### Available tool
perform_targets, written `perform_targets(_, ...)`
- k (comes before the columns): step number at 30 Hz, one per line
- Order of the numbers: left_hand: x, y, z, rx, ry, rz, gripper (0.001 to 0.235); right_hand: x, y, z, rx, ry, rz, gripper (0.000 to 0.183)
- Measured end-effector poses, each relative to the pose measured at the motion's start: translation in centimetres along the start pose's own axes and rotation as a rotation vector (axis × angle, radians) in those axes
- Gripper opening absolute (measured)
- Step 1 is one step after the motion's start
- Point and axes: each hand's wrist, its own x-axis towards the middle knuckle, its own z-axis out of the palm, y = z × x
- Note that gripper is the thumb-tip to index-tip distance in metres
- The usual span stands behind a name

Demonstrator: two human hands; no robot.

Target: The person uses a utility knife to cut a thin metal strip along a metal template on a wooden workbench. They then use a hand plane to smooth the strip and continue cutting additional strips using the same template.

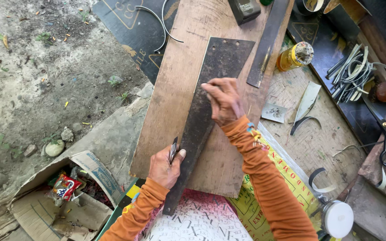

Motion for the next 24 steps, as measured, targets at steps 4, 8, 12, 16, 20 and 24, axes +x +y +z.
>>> perform_targets(4, -0.3, 0.7, -0.3, 0.033, -0.009, 0.004, 0.022, 1.1, -0.2, 1.1, -0.114, -0.190, -0.074, 0.043)
perform_targets(8, -0.5, 1.4, -0.2, 0.016, 0.046, 0.191, 0.020, 1.6, -0.6, 1.1, -0.250, -0.292, -0.102, 0.054)
perform_targets(12, -0.6, 1.8, -0.1, 0.036, 0.003, 0.087, 0.019, 1.6, -1.6, 1.5, -0.448, -0.349, -0.099, 0.051)
perform_targets(16, -0.1, 2.0, -0.3, 0.070, -0.007, 0.064, 0.022, 1.9, -1.8, 1.7, -0.398, -0.344, -0.042, 0.051)
perform_targets(20, -0.4, 1.9, -0.5, 0.083, -0.026, 0.066, 0.019, 1.6, -0.6, 1.3, -0.096, -0.236, 0.071, 0.042)
perform_targets(24, -0.7, 1.8, -0.7, 0.018, -0.049, 0.040, 0.017, 2.0, 0.7, 0.9, -0.027, -0.115, 0.101, 0.034)
